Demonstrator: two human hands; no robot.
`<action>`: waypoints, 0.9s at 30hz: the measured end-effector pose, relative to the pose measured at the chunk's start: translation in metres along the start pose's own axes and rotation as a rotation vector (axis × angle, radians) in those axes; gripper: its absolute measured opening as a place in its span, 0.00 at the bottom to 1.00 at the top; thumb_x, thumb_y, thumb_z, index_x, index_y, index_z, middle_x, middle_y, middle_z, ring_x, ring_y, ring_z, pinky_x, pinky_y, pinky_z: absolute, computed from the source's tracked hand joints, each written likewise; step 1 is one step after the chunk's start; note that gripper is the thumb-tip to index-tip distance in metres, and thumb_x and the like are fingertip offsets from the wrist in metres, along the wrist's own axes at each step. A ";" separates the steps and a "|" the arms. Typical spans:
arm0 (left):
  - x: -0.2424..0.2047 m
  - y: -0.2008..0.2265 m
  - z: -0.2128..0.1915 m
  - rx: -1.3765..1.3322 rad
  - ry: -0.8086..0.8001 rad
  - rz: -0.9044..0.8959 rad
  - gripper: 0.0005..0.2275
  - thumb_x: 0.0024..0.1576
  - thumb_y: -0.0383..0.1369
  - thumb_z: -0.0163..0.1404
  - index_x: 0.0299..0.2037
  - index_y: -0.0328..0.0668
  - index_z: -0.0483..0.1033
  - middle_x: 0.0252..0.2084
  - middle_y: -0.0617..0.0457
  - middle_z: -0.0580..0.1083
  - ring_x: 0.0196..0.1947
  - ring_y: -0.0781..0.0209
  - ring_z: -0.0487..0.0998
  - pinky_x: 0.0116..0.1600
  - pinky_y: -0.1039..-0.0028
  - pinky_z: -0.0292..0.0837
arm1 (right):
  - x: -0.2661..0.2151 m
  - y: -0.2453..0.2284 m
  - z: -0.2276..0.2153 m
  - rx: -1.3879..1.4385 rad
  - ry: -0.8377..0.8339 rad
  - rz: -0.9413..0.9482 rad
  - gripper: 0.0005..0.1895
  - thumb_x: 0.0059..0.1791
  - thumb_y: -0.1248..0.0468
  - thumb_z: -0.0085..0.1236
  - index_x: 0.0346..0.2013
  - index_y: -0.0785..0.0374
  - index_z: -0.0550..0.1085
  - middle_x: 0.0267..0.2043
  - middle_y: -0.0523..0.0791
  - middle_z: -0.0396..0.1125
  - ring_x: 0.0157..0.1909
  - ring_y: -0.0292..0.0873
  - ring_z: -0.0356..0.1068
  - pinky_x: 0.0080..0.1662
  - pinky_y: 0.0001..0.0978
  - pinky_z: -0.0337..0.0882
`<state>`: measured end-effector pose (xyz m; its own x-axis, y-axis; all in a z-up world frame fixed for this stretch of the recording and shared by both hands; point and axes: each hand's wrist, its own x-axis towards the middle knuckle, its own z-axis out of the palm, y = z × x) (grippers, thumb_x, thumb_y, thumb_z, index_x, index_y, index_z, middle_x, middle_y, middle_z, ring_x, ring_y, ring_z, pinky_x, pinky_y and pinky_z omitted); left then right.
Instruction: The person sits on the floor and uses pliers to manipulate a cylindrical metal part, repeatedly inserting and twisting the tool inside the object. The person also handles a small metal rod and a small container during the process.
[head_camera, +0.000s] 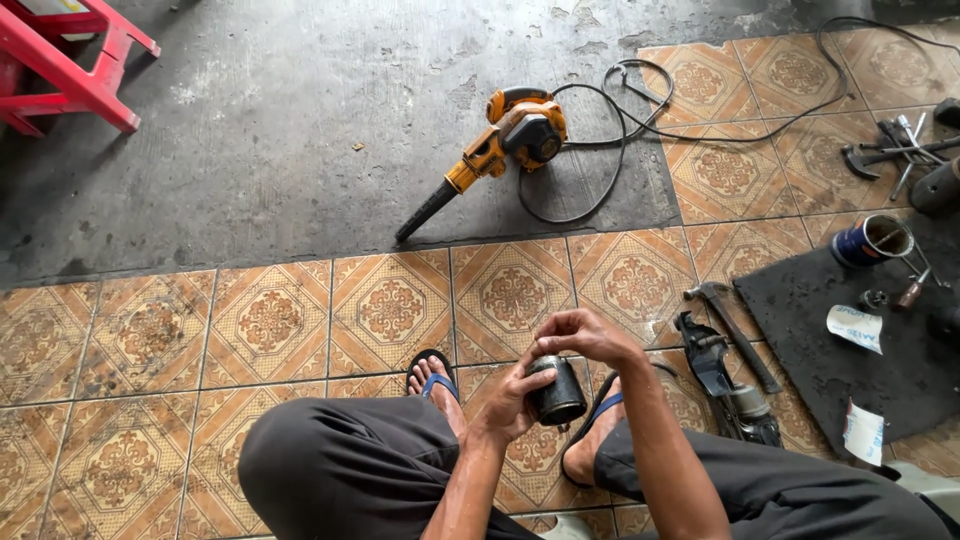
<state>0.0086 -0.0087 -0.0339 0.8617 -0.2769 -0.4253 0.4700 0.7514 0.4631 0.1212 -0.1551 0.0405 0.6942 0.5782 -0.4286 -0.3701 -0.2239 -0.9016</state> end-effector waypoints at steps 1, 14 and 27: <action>-0.001 0.002 0.002 -0.022 0.009 -0.010 0.22 0.54 0.24 0.58 0.59 0.47 0.73 0.45 0.46 0.72 0.45 0.48 0.81 0.49 0.56 0.81 | 0.001 -0.005 0.001 -0.068 -0.012 0.015 0.12 0.43 0.65 0.73 0.39 0.67 0.82 0.31 0.44 0.74 0.37 0.38 0.73 0.44 0.30 0.73; 0.002 0.010 -0.015 -0.100 0.085 -0.117 0.24 0.49 0.29 0.62 0.56 0.51 0.69 0.49 0.45 0.73 0.47 0.48 0.76 0.43 0.61 0.78 | 0.058 -0.033 -0.017 -0.731 -0.306 0.110 0.11 0.50 0.55 0.64 0.38 0.56 0.74 0.33 0.38 0.67 0.31 0.33 0.63 0.35 0.19 0.66; 0.001 0.020 -0.001 -0.176 0.221 -0.144 0.25 0.50 0.29 0.61 0.57 0.41 0.66 0.51 0.40 0.71 0.47 0.45 0.75 0.44 0.65 0.79 | 0.162 -0.226 -0.074 -0.050 0.363 -0.318 0.18 0.55 0.59 0.54 0.56 0.63 0.66 0.50 0.48 0.68 0.45 0.41 0.74 0.41 0.24 0.80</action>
<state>0.0190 0.0070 -0.0257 0.7169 -0.2659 -0.6445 0.5275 0.8114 0.2519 0.3632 -0.0694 0.1707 0.9420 0.3147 -0.1166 -0.0813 -0.1231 -0.9891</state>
